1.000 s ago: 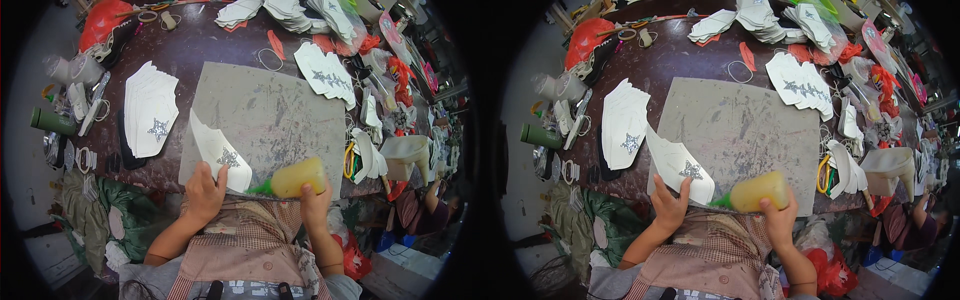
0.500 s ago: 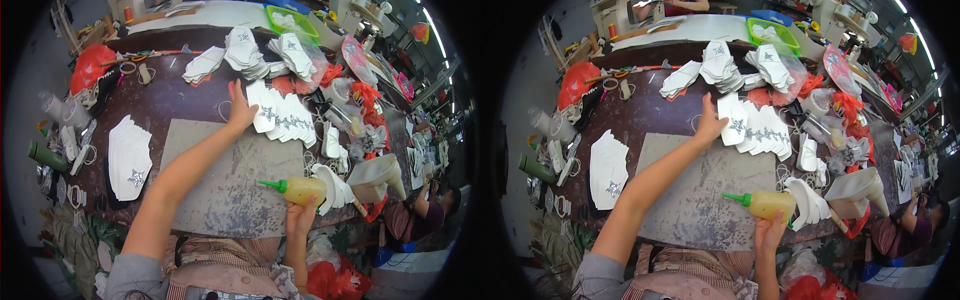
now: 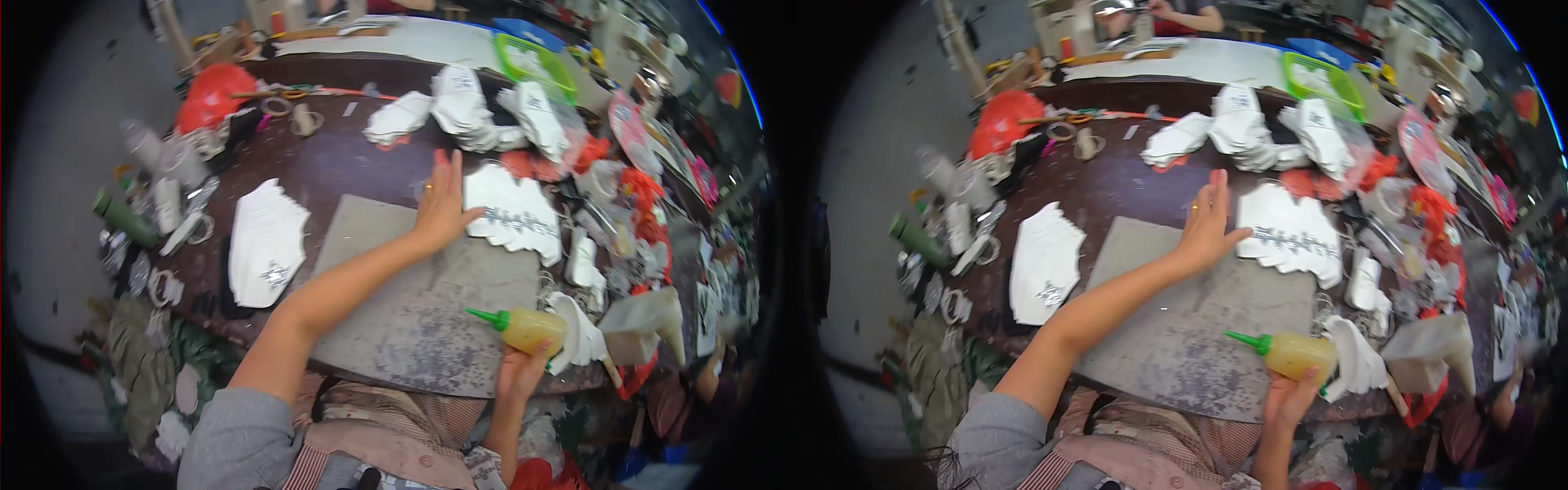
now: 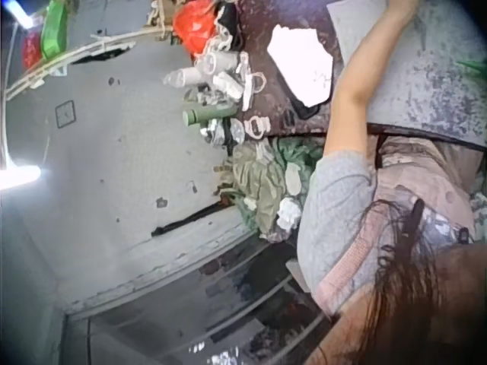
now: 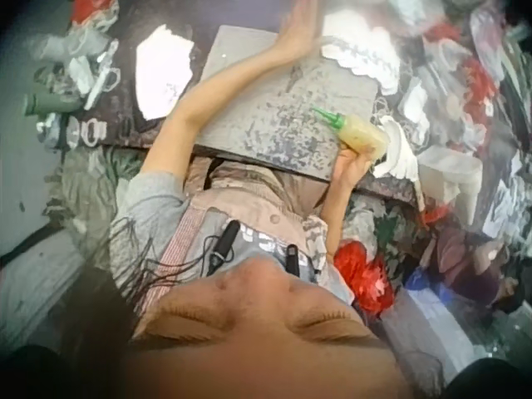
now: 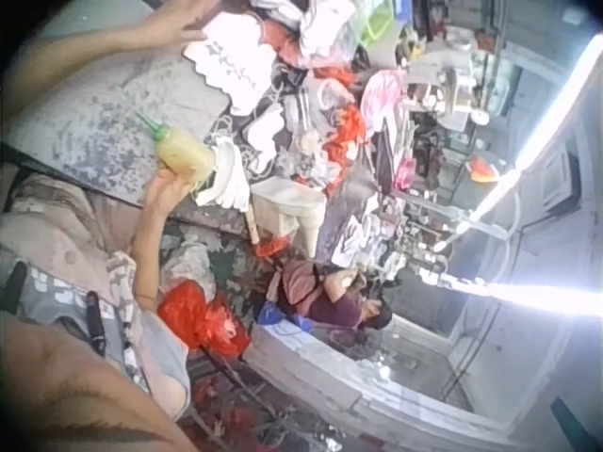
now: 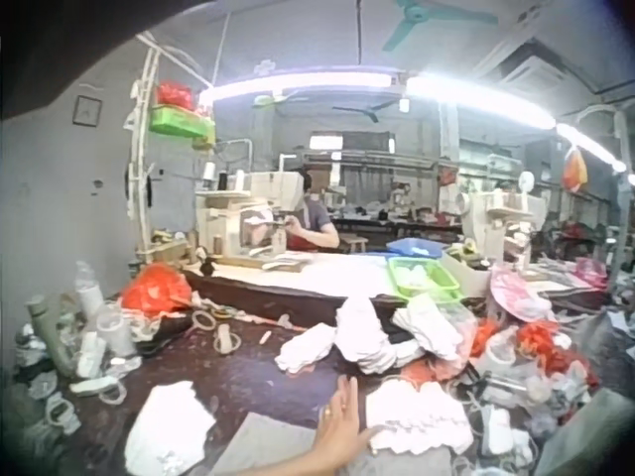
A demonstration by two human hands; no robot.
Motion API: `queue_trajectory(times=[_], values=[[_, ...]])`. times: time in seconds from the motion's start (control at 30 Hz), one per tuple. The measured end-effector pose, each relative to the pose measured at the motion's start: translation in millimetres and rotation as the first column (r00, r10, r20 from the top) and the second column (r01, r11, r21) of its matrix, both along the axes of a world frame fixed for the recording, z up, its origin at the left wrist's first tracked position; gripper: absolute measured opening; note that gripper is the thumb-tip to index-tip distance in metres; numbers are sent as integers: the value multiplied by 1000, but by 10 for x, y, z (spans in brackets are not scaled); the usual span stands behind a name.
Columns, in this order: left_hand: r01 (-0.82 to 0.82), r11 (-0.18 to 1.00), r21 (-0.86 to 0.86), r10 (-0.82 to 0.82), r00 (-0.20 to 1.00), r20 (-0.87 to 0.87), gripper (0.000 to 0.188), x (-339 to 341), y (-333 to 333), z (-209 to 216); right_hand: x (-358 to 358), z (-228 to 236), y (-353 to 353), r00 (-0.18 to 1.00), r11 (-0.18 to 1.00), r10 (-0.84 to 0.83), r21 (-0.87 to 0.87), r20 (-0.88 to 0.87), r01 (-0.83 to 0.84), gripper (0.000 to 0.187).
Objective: The person applies glue from a squeeze bottle onto white fabric pieces and presses silver star decorations onto them. The person handles the items one at a time, placing the finished pieces into a growing stack on the table.
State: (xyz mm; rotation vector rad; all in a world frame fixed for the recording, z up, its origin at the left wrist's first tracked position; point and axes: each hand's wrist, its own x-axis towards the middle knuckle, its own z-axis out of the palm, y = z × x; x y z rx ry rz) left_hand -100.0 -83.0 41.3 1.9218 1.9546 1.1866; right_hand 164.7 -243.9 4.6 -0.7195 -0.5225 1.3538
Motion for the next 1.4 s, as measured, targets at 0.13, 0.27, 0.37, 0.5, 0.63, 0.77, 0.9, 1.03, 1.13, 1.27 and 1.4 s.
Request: queue_trajectory(times=[0.13, 0.27, 0.37, 0.5, 0.63, 0.77, 0.9, 1.03, 1.13, 1.27, 1.4], values=[[-40, 996, 81, 56, 977, -207, 77, -730, -1275, 564, 47, 11, -21, 999, 999, -46, 6, -5, 46, 53], [-602, 797, -45, 495, 695, -522, 65, -1648, -2360, 306, -27, 42, -5, 999, 1000, -15, -2, 33, 15, 59], [-630, 776, 1, 534, 657, -533, 68, -1740, -2640, 77, -50, 47, 2, 996, 1000, -7, 7, 87, 7, 59], [-631, 766, 122, 571, 581, -580, 65, -1644, -2607, -44, -43, 61, -27, 994, 1000, -26, 20, 109, 24, 59], [-672, 713, 202, 633, 491, -599, 57, -1584, -2657, -156, 10, 28, -28, 996, 999, 3, 44, 91, -7, 54], [-693, 701, 169, 654, 530, -539, 52, -1530, -2607, -115, 44, 29, -35, 997, 999, 6, 41, 76, -9, 51], [-719, 685, 117, 662, 547, -512, 44, -1467, -2579, -1, 5, 13, -32, 997, 999, 19, 46, 69, -22, 51], [-701, 695, 160, 670, 550, -498, 40, -1485, -2546, 13, 1, 57, -30, 998, 998, 38, 53, 56, -41, 52], [-579, 795, 182, 595, 685, -421, 31, -1450, -2534, 132, 1, 82, -32, 997, 997, 50, 59, 56, -53, 52], [-258, 966, -9, 225, 825, 518, 36, -1013, -2559, 565, -10, 63, -34, 998, 999, 9, 40, 60, -12, 51], [-86, 996, -1, 81, 936, 343, 50, -509, -2461, 305, -65, 127, -62, 983, 997, 54, 47, 175, -63, 49]])
